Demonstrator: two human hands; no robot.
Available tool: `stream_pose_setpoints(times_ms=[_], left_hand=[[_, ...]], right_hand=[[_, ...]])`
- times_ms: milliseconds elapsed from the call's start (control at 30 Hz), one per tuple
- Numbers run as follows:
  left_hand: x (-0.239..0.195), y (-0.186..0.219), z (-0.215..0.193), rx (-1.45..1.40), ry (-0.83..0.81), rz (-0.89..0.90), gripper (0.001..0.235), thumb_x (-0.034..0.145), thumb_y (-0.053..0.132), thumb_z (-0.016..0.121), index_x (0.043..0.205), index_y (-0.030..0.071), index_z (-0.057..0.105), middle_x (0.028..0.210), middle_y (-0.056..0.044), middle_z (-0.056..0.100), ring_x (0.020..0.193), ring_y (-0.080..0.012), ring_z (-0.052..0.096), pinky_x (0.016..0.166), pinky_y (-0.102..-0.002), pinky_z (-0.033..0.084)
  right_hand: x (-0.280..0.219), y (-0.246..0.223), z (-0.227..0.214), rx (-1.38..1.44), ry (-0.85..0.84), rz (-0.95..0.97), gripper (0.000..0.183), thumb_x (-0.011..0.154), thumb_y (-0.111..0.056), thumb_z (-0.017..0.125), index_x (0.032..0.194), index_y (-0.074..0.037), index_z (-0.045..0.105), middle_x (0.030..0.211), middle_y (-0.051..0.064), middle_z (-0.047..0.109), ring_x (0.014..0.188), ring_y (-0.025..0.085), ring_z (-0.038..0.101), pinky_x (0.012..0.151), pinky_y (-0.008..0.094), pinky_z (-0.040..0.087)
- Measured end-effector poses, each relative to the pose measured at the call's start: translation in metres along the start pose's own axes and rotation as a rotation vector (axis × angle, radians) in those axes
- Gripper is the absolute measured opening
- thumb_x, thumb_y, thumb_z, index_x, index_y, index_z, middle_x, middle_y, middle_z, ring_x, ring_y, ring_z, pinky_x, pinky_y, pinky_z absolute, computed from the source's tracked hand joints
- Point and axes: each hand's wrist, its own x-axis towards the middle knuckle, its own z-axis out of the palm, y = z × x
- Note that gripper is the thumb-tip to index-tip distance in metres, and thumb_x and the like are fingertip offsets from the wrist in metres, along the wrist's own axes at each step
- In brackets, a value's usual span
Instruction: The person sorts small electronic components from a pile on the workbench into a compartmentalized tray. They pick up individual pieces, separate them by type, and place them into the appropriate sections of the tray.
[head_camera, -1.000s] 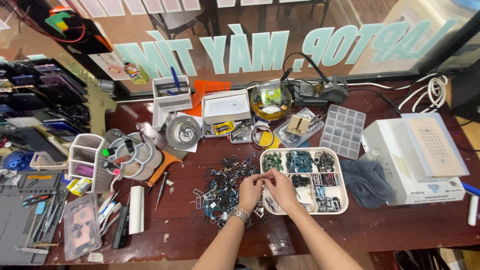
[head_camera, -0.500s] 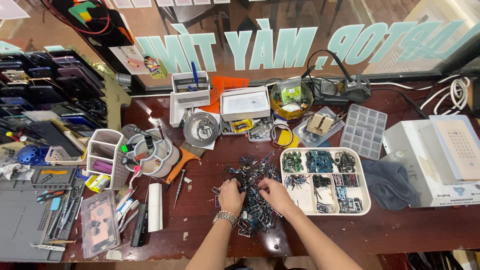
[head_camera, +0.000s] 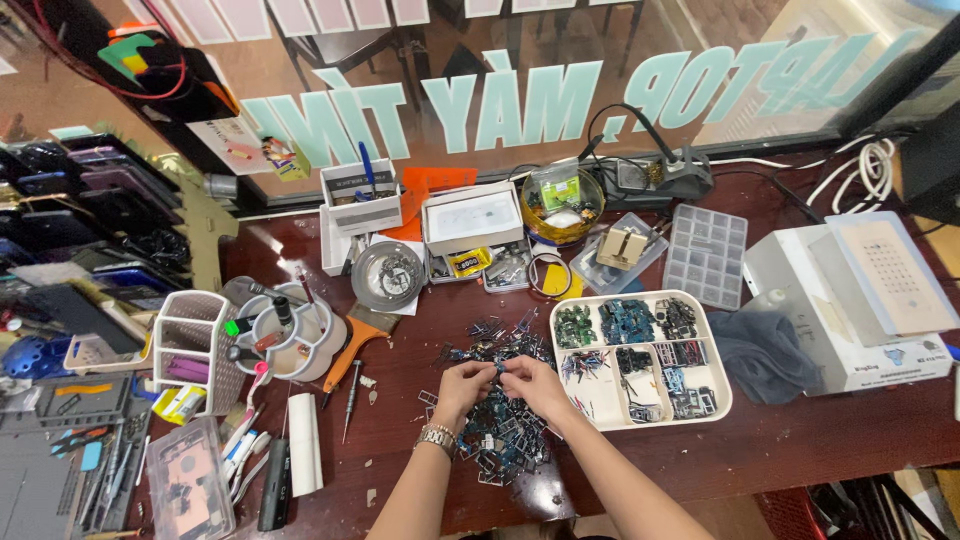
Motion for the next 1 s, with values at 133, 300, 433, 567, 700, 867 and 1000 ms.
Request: stream_pose_setpoints(times_ms=[133,300,433,567,700,867,1000], left_hand=[[0.003,0.008,0.025,0.044,0.006,0.049,0.019,0.087,0.014,0.078,0.102,0.002,0.08,0.083,-0.002,0.075,0.066,-0.0074,0.063,0.061,-0.023,0.053],[0.005,0.022,0.075,0.033,-0.036,0.064,0.017,0.088,0.015,0.077,0.102,0.004,0.077,0.084,-0.004,0.075,0.067,-0.0095,0.065,0.061,-0.024,0.053],[0.004,0.032,0.122,0.305,-0.032,0.178,0.024,0.09,0.021,0.072,0.107,0.005,0.078,0.088,-0.005,0.077,0.073,-0.0126,0.07,0.068,-0.028,0.057],[0.011,0.039,0.169,0.584,-0.039,0.461,0.029,0.088,0.019,0.07,0.112,0.004,0.077,0.1,-0.013,0.075,0.084,-0.0254,0.073,0.079,-0.037,0.057],[0.023,0.04,0.21,0.71,-0.034,0.691,0.03,0.087,0.012,0.07,0.115,0.0,0.074,0.111,-0.02,0.071,0.103,-0.0372,0.067,0.093,-0.045,0.052],[0.028,0.044,0.245,0.793,-0.059,0.593,0.041,0.085,0.008,0.069,0.126,0.005,0.068,0.128,-0.02,0.06,0.117,-0.0373,0.058,0.103,-0.045,0.047],[0.025,0.053,0.259,0.915,-0.032,0.529,0.043,0.084,0.007,0.07,0.127,0.009,0.069,0.139,-0.017,0.05,0.126,-0.0367,0.051,0.107,-0.045,0.044]], right_hand=[[0.004,0.008,-0.017,0.144,0.07,-0.025,0.023,0.092,-0.009,0.071,0.113,0.001,0.069,0.092,0.007,0.073,0.08,0.012,0.07,0.073,0.027,0.06],[0.005,0.017,-0.063,0.201,0.125,-0.029,0.023,0.091,-0.007,0.071,0.112,0.0,0.067,0.09,0.007,0.072,0.078,0.013,0.069,0.071,0.027,0.059],[-0.002,0.028,-0.109,0.241,0.242,-0.035,0.018,0.092,-0.008,0.07,0.109,0.0,0.07,0.088,0.005,0.072,0.076,0.012,0.069,0.071,0.025,0.059],[-0.004,0.032,-0.167,0.149,0.439,-0.071,0.014,0.092,-0.008,0.071,0.105,-0.003,0.073,0.084,0.001,0.07,0.073,0.009,0.065,0.066,0.025,0.055],[0.006,0.026,-0.22,-0.045,0.631,-0.108,0.019,0.088,-0.007,0.075,0.105,-0.003,0.072,0.081,0.006,0.071,0.067,0.015,0.062,0.062,0.029,0.052],[0.037,0.014,-0.247,-0.223,0.619,-0.125,0.015,0.084,-0.006,0.077,0.098,-0.003,0.073,0.084,0.007,0.077,0.074,0.016,0.072,0.07,0.031,0.057],[0.054,0.005,-0.244,-0.295,0.574,-0.238,0.022,0.078,-0.004,0.077,0.099,-0.004,0.072,0.085,0.008,0.078,0.077,0.018,0.075,0.074,0.032,0.059]])
